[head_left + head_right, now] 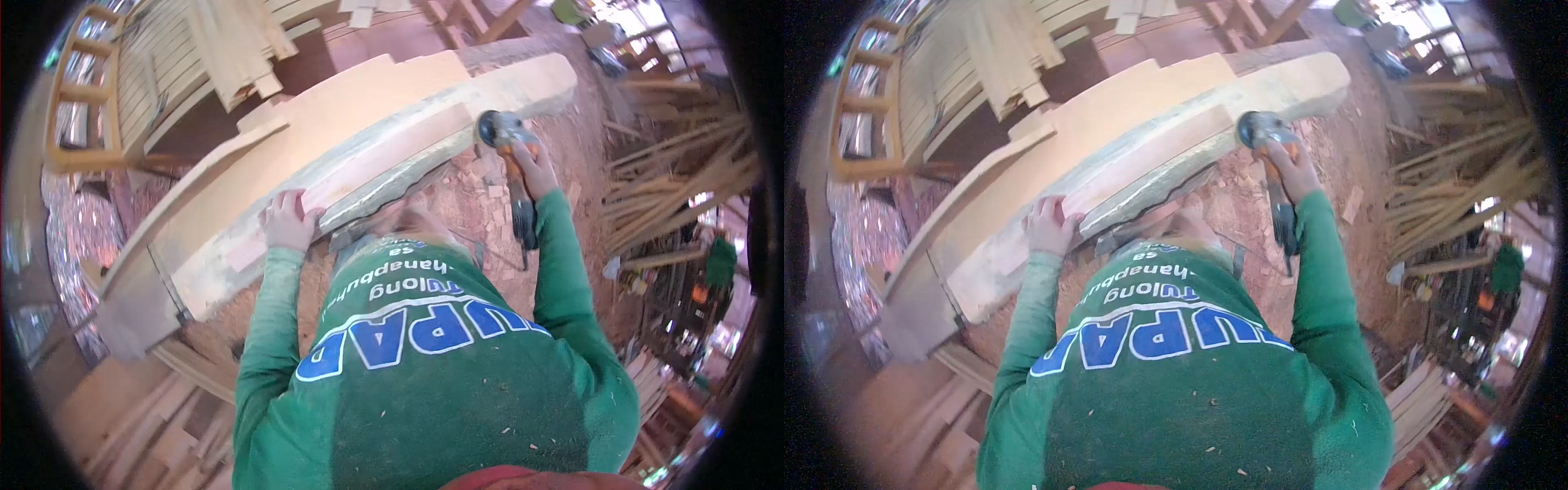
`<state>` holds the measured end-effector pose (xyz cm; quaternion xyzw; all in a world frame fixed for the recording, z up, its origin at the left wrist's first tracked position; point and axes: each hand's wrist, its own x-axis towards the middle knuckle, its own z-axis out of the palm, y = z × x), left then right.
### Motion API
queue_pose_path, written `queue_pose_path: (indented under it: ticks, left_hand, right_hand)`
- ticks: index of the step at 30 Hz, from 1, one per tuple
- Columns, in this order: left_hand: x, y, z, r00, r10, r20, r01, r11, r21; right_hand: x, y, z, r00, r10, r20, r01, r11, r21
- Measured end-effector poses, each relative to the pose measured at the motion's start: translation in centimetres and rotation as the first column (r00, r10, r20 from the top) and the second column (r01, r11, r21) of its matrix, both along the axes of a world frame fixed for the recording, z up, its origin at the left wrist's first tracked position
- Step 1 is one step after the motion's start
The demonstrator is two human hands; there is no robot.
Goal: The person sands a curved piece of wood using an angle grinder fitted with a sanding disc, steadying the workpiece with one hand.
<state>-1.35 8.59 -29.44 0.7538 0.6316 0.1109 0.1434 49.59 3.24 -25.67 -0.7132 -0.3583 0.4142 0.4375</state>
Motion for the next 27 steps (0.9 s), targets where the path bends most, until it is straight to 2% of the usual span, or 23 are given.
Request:
queue_pose_path:
  ticks: [1, 2, 4, 6, 8, 9, 11, 12, 13, 14, 16, 19, 20, 23, 24, 27]
  left_hand:
    - [0.4, 0.3, 1.0, 0.998, 0.044, 0.041, -0.040, 0.993, -0.109]
    - [0.7, 0.3, 1.7, 0.993, 0.089, 0.082, -0.070, 0.974, -0.215]
    - [1.1, -0.7, 2.0, 0.992, 0.086, 0.097, -0.076, 0.992, -0.104]
    - [1.3, -1.1, 2.1, 0.995, 0.087, 0.048, -0.084, 0.995, -0.048]
    - [1.8, -1.2, 1.5, 0.994, 0.015, 0.106, -0.026, 0.995, 0.097]
    - [2.2, -1.4, 1.0, 0.991, -0.024, 0.135, 0.000, 0.986, 0.170]
    - [2.8, -1.9, 0.3, 0.995, -0.061, 0.083, 0.048, 0.988, 0.148]
    - [2.8, -2.4, -0.3, 0.996, -0.076, 0.056, 0.067, 0.985, 0.157]
    - [2.8, -2.6, -0.6, 0.995, -0.094, 0.026, 0.088, 0.982, 0.169]
    - [2.5, -2.6, -0.8, 0.998, -0.062, 0.029, 0.057, 0.988, 0.142]
    - [1.1, -3.3, -0.9, 0.999, 0.010, 0.030, -0.012, 0.997, 0.078]
    - [-1.9, -4.7, -2.2, 0.995, 0.072, 0.072, -0.081, 0.986, 0.143]
    - [-3.5, -5.4, -2.5, 0.994, 0.085, 0.062, -0.092, 0.989, 0.112]
    - [-7.1, -7.7, -3.7, 0.968, 0.226, -0.105, -0.208, 0.965, 0.159]
    - [-8.3, -8.4, -3.8, 0.953, 0.256, -0.161, -0.239, 0.964, 0.119]
    - [-10.4, -9.3, -4.6, 0.914, 0.370, -0.168, -0.347, 0.925, 0.155]
  right_hand:
    - [-1.8, -1.2, 2.4, 0.990, -0.073, -0.121, 0.070, 0.997, -0.033]
    - [-2.7, -2.1, 3.1, 0.985, -0.099, -0.138, 0.100, 0.995, 0.000]
    - [-3.6, -3.6, 4.0, 0.970, -0.169, -0.177, 0.182, 0.981, 0.062]
    - [-4.1, -4.2, 4.9, 0.958, -0.133, -0.254, 0.151, 0.987, 0.054]
    - [-4.5, -4.1, 6.6, 0.952, -0.074, -0.296, 0.092, 0.995, 0.046]
    - [-5.0, -3.7, 7.3, 0.969, -0.008, -0.246, 0.027, 0.997, 0.071]
    - [-6.0, -2.4, 7.9, 0.983, 0.122, -0.139, -0.106, 0.988, 0.112]
    - [-6.8, -2.0, 7.6, 0.989, 0.077, -0.129, -0.069, 0.995, 0.067]
    - [-6.9, -1.5, 6.4, 0.987, 0.119, -0.110, -0.113, 0.992, 0.055]
    - [-6.8, -0.9, 4.5, 0.983, 0.160, -0.092, -0.157, 0.987, 0.042]
    - [-8.4, -0.2, 4.1, 0.972, 0.222, -0.080, -0.226, 0.973, -0.044]
    - [-9.3, 1.2, 2.0, 0.942, 0.331, -0.049, -0.334, 0.941, -0.060]
    - [-9.6, 1.5, 1.5, 0.940, 0.339, -0.042, -0.341, 0.939, -0.049]
    - [-11.6, 2.5, 2.2, 0.930, 0.367, 0.009, -0.365, 0.925, -0.103]
    - [-12.0, 2.8, 2.2, 0.917, 0.397, 0.031, -0.392, 0.913, -0.116]
    - [-13.8, 3.6, 2.7, 0.869, 0.485, 0.103, -0.469, 0.871, -0.143]
